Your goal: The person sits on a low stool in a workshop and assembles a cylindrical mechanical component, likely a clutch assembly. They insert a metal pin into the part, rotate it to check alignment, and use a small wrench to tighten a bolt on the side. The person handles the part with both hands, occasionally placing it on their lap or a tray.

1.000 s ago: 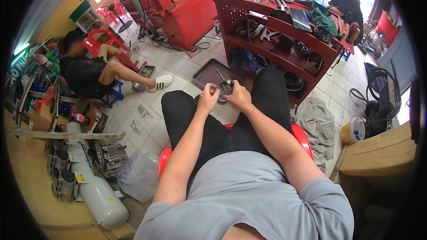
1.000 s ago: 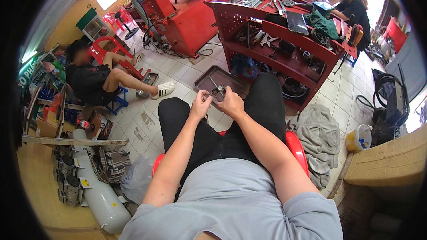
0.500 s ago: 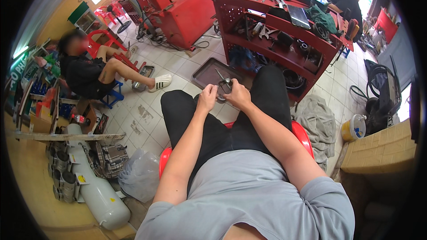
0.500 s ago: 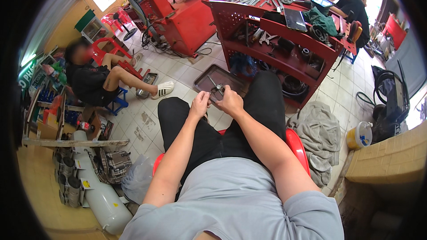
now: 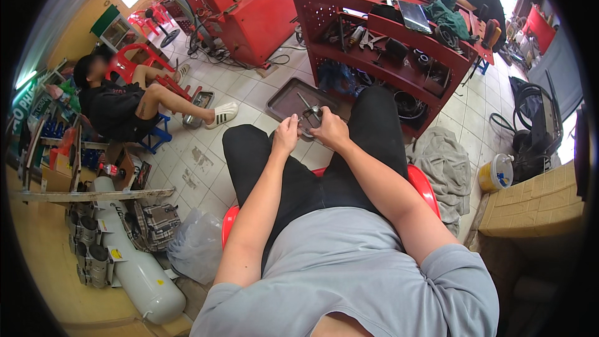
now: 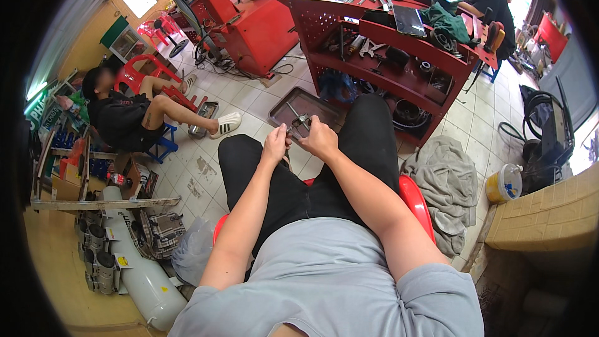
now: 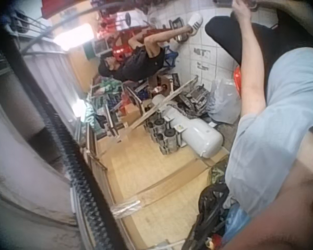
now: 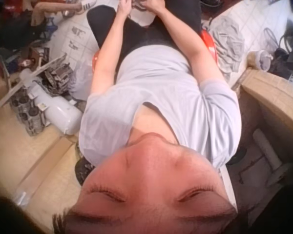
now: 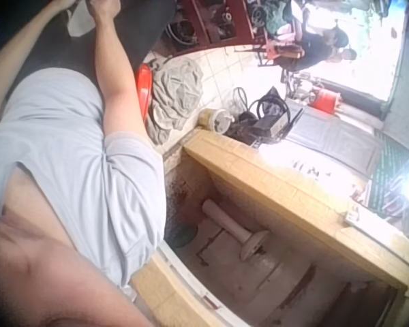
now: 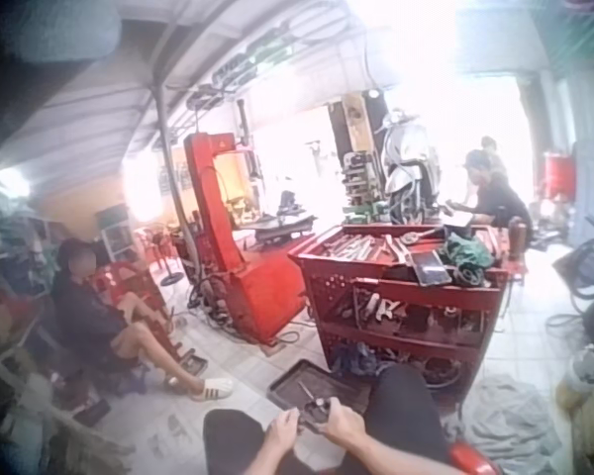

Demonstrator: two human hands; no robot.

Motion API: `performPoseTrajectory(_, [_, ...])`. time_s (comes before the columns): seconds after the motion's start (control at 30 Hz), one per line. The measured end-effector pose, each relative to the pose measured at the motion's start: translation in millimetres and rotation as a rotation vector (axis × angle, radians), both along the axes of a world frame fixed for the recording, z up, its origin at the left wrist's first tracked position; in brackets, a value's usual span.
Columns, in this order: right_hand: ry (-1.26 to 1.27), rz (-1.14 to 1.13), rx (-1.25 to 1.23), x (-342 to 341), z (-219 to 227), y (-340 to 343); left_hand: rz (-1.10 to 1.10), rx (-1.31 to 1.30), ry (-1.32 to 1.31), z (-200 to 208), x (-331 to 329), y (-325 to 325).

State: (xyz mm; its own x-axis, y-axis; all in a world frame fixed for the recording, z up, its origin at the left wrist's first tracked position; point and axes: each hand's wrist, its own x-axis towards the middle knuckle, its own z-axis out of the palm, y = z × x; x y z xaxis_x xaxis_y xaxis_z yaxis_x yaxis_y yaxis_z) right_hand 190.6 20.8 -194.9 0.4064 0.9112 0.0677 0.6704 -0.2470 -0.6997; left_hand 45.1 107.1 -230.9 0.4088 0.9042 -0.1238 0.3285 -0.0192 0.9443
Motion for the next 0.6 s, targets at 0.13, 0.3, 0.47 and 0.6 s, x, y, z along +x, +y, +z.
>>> performPoseTrajectory(0.13, [0.022, 0.008, -0.023, 1, 1, -1, -0.002, 0.243, -0.093, -3, 4, -8])
performPoseTrajectory(0.3, [0.008, 0.012, -0.008, -1, 0, 0, -0.047, 0.041, -0.019, -2, -3, 1])
performPoseTrajectory(0.47, [0.003, -0.007, -0.006, 2, -3, 0, 0.017, 0.173, -0.023, 2, 5, -9])
performPoseTrajectory(0.6, [0.001, 0.014, -0.003, 1, -1, 0, -0.025, 0.277, -0.046, -3, 2, -9])
